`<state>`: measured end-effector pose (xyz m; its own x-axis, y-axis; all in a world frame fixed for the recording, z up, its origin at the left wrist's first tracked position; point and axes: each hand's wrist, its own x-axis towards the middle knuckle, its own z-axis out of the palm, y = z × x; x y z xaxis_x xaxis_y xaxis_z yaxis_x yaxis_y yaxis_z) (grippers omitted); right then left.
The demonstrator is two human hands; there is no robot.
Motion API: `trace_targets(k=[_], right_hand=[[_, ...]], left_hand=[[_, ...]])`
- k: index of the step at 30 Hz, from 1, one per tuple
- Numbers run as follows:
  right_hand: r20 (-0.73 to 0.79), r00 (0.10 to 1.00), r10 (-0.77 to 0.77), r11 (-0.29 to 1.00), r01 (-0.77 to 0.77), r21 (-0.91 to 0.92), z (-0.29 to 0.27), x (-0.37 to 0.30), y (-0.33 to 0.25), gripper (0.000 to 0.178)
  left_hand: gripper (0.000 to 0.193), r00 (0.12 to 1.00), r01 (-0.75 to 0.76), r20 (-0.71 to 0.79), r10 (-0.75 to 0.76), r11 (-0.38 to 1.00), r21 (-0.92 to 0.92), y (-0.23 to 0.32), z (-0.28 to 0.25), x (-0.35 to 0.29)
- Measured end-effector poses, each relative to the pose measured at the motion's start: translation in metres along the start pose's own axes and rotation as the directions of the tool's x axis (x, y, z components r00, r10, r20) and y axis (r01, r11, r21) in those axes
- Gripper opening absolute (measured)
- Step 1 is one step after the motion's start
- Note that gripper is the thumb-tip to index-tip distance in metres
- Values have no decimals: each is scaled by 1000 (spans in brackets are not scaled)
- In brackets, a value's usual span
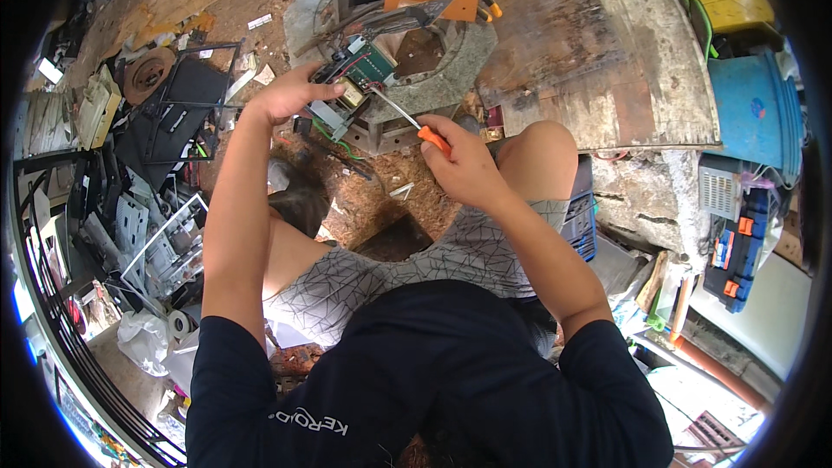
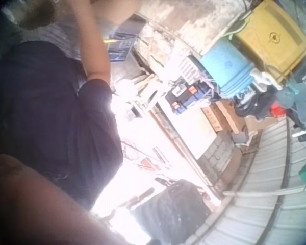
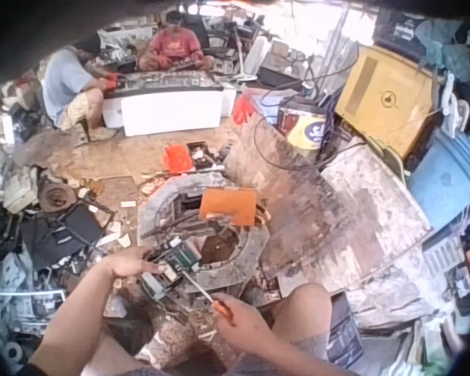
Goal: The person disassembles electronic components by removing a power supply and circuit boards from a plastic chassis using a pair of pliers and a screwdriver.
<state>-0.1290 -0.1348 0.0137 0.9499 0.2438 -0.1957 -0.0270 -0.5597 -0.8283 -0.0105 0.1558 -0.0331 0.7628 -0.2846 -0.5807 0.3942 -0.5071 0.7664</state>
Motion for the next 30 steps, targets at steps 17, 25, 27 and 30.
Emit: trace_targets(k=[17,25,27,30], right_hand=[[-366,930,-18,982,86,169,15,37,33,28],[-294,916,272,880,-113,462,32,68,50,33],[-291,888,357,819,-147,554,38,80,34,43],[-298,881,367,775,-112,622,63,108,37,42]], left_hand=[[102,999,31,43,-29,998,-48,12,-3,-17],[87,1000,18,23,-18,1000,-24,15,-2,-18],[87,999,27,39,-25,999,-36,4,-4,-12],[86,998,-12,56,13,1000,-11,2,1,0]])
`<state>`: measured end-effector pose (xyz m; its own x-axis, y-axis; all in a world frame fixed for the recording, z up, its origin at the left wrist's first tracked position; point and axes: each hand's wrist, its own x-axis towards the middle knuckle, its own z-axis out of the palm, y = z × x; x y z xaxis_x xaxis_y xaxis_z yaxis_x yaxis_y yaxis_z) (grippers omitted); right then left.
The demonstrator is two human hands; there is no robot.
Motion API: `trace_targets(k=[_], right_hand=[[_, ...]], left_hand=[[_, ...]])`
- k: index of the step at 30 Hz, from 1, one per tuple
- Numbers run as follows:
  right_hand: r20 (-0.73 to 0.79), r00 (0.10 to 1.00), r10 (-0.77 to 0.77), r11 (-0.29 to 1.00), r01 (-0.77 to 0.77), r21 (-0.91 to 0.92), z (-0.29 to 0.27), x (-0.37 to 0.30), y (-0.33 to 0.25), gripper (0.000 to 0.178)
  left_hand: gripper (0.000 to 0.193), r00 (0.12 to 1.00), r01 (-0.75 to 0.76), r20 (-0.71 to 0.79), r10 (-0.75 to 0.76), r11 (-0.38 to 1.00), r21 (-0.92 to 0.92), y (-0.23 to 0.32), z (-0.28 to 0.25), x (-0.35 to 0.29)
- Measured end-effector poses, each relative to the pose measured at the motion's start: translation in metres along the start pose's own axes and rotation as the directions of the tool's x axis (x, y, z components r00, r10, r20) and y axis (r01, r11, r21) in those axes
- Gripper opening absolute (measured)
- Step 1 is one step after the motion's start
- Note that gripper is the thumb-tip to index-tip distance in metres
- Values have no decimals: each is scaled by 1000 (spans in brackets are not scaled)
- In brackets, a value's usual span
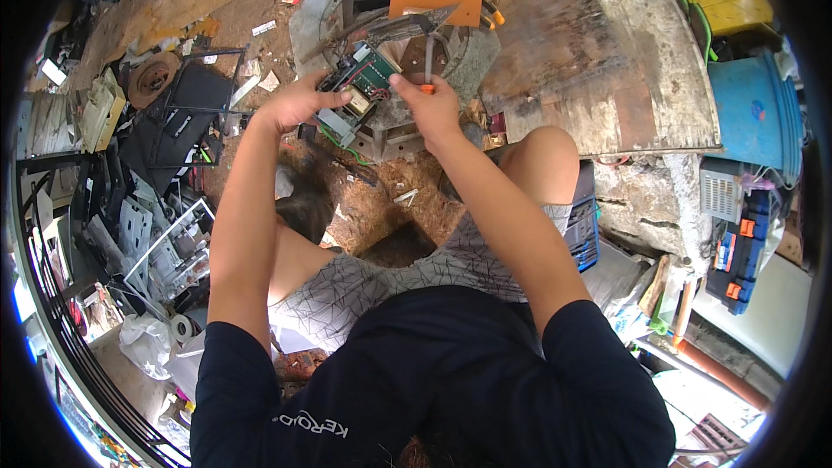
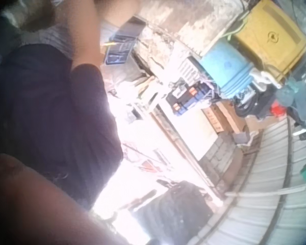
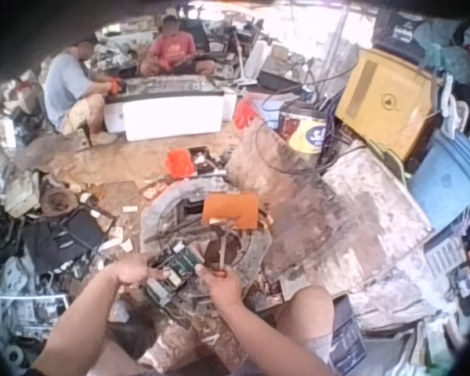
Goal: The person disassembles electronic components by removing a power supply and circuit boards from a plastic chassis using a pair of pliers and a screwdriver.
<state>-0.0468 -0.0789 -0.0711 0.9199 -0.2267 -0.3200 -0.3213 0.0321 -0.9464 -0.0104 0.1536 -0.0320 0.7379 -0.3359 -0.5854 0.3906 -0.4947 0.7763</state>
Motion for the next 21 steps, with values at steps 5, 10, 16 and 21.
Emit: trace_targets(k=[5,10,16,21], right_hand=[[-29,992,124,988,-120,95,24,3,-4,27],[-9,983,181,955,-174,241,25,6,-1,19],[27,976,215,948,-215,236,22,3,3,18],[53,971,232,947,-238,215,19,-3,-5,21]], left_hand=[[82,997,-20,-77,19,1000,-11,-1,7,-3],[73,994,-53,-100,51,998,-17,0,10,-3],[90,999,-9,-35,10,1000,29,3,3,-4],[90,998,-25,-52,29,997,76,2,2,-5]])
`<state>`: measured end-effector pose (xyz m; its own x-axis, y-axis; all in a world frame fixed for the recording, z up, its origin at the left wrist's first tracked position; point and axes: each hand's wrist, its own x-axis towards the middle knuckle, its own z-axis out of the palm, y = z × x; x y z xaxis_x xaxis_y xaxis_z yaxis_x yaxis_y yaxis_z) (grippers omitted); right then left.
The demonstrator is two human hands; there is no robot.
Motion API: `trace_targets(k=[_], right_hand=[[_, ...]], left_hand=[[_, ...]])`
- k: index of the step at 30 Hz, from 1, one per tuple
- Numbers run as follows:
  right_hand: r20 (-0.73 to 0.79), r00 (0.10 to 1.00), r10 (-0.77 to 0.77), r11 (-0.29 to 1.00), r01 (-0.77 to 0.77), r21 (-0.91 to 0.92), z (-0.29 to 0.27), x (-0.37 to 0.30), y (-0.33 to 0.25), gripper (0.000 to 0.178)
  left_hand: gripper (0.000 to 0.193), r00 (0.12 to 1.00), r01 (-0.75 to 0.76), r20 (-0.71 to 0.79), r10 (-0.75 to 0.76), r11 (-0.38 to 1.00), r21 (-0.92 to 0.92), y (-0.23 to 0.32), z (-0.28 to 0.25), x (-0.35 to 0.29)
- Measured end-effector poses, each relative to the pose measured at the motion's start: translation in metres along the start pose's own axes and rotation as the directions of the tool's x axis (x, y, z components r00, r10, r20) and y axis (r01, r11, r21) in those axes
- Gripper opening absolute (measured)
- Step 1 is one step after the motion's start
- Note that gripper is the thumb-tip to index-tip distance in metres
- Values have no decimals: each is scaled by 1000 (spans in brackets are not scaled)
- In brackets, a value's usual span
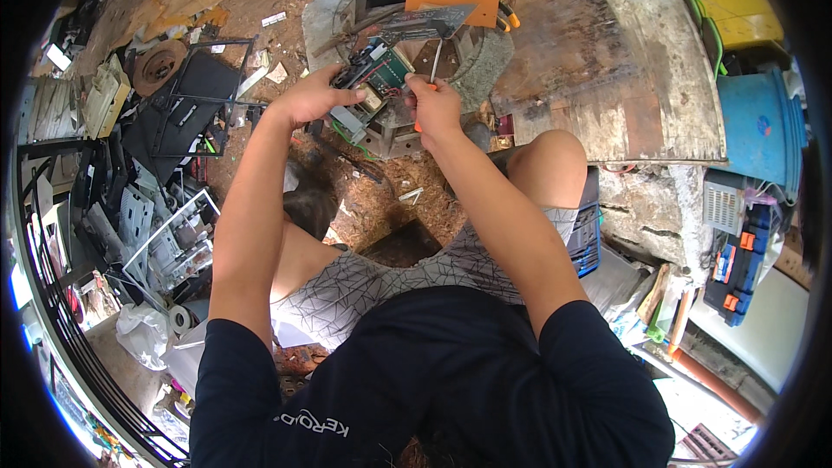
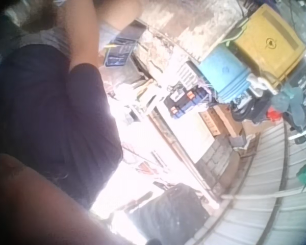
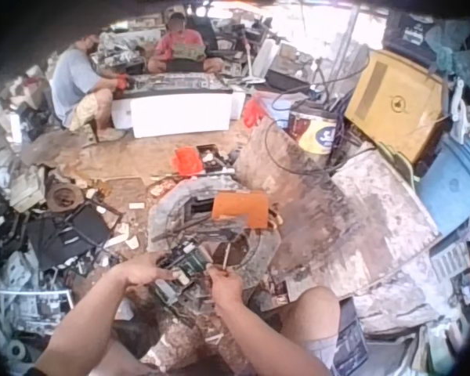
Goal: The person disassembles electronic components by removing a power supply and circuit boards from a plastic chassis using a pair of pliers and a screwdriver.
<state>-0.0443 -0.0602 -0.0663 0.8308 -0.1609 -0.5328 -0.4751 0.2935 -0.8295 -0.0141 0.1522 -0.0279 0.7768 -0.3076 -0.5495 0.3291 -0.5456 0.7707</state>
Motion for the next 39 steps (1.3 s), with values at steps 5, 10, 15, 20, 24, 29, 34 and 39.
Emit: trace_targets(k=[5,10,15,20,24,29,34,39], right_hand=[[-24,1000,-18,1000,17,-26,1,1,-1,21],[-55,997,-49,999,49,8,6,0,-7,16],[-37,999,-23,1000,23,-8,6,2,-10,16],[19,1000,-6,1000,5,21,5,3,-12,16],[96,995,13,986,-29,164,3,3,-15,16],[201,979,-40,977,-4,215,3,-3,-26,19],[262,956,-128,974,71,217,7,-15,-45,20],[286,939,-191,965,126,231,9,-20,-53,23]], left_hand=[[90,999,23,27,-22,999,-24,6,0,-4],[90,1000,15,-14,-15,1000,6,1,-1,-2],[87,999,38,-9,-39,998,-49,3,-2,-4],[88,999,36,-5,-36,995,-96,-1,-4,-3],[91,999,4,-50,-10,992,-125,0,-8,-7],[98,990,-139,-68,127,965,-222,-7,-14,-6],[93,972,-232,-138,192,893,-386,-3,-10,-13],[92,963,-270,-106,249,851,-450,-10,-11,-7]])
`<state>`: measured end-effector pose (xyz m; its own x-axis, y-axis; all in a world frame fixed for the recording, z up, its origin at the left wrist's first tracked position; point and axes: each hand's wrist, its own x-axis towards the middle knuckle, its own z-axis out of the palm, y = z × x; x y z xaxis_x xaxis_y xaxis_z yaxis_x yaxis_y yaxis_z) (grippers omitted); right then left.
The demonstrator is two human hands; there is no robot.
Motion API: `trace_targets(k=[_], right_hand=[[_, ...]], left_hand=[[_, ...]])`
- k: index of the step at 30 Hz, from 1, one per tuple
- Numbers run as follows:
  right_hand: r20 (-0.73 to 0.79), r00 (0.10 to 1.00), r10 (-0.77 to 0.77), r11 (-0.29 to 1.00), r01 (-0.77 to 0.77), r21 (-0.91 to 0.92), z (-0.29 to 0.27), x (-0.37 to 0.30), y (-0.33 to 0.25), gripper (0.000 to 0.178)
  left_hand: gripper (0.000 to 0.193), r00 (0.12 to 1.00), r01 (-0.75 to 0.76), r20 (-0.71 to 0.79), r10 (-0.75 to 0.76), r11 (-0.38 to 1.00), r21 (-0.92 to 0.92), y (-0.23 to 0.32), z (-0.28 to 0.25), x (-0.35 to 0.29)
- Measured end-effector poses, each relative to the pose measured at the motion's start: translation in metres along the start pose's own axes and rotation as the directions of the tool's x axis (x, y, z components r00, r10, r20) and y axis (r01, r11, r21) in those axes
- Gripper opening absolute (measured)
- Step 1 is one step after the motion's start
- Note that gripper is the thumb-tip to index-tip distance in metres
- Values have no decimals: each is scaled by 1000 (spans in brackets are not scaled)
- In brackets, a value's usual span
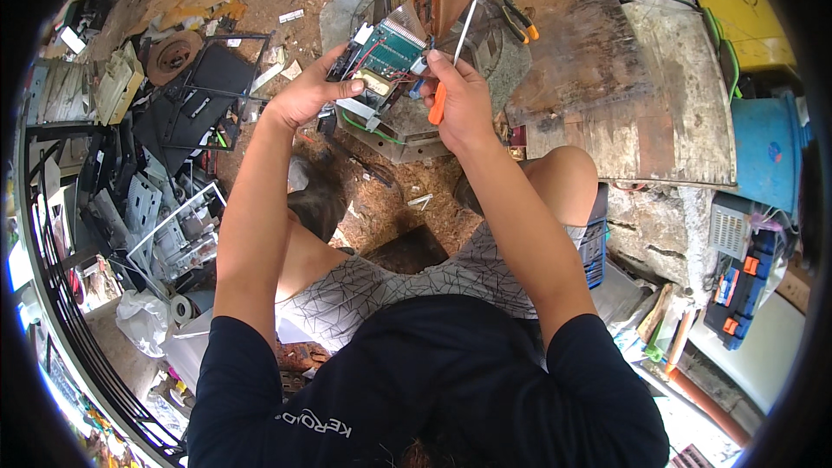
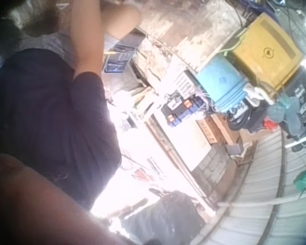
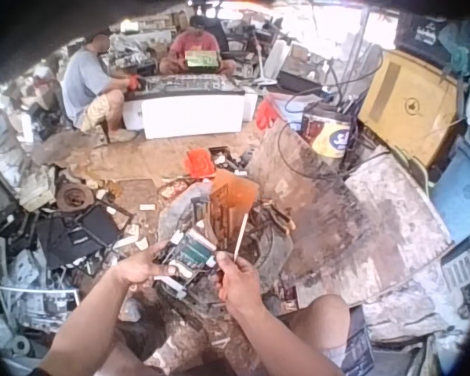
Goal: The person disassembles electronic components by removing a power supply and circuit boards from a plastic chassis using a pair of pliers and a screwdriver.
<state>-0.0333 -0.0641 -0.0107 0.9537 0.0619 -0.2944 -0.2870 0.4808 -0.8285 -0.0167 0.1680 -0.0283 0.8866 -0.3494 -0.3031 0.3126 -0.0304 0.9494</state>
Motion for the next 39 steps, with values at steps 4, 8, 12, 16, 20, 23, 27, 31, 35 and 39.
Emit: trace_targets(k=[4,8,12,16,20,23,27,31,35,39], right_hand=[[-7,1000,2,1000,-2,-4,0,-1,-1,24],[-18,1000,-2,1000,2,-1,-1,-2,1,24],[-11,1000,-5,1000,5,-3,-2,-1,2,23],[-15,1000,4,1000,-4,-5,-1,-1,2,22],[-47,999,9,998,-12,-64,-2,-4,2,24],[-107,994,23,993,-35,-111,-6,-9,3,29],[-146,989,27,990,-47,-135,-11,-14,12,33],[-117,993,27,996,-36,-80,-11,-14,15,39],[-22,1000,-6,1000,6,27,-11,-12,10,43],[-28,998,-51,998,52,44,-5,-13,2,43]], left_hand=[[93,1000,4,-7,-4,1000,17,6,4,-2],[91,1000,-2,-11,2,1000,26,4,3,-2],[89,1000,5,-11,-4,1000,31,6,4,-3],[89,999,8,-36,-6,999,48,10,6,-5],[86,996,-55,-57,68,979,196,14,9,-6],[76,974,-171,-61,219,882,439,16,17,-7],[65,843,-321,-70,533,603,731,8,36,-12],[64,763,-279,-126,633,500,820,-2,53,-16],[69,624,-301,-112,774,370,879,-8,56,-16],[68,569,-309,-90,817,313,898,-4,58,-14]])
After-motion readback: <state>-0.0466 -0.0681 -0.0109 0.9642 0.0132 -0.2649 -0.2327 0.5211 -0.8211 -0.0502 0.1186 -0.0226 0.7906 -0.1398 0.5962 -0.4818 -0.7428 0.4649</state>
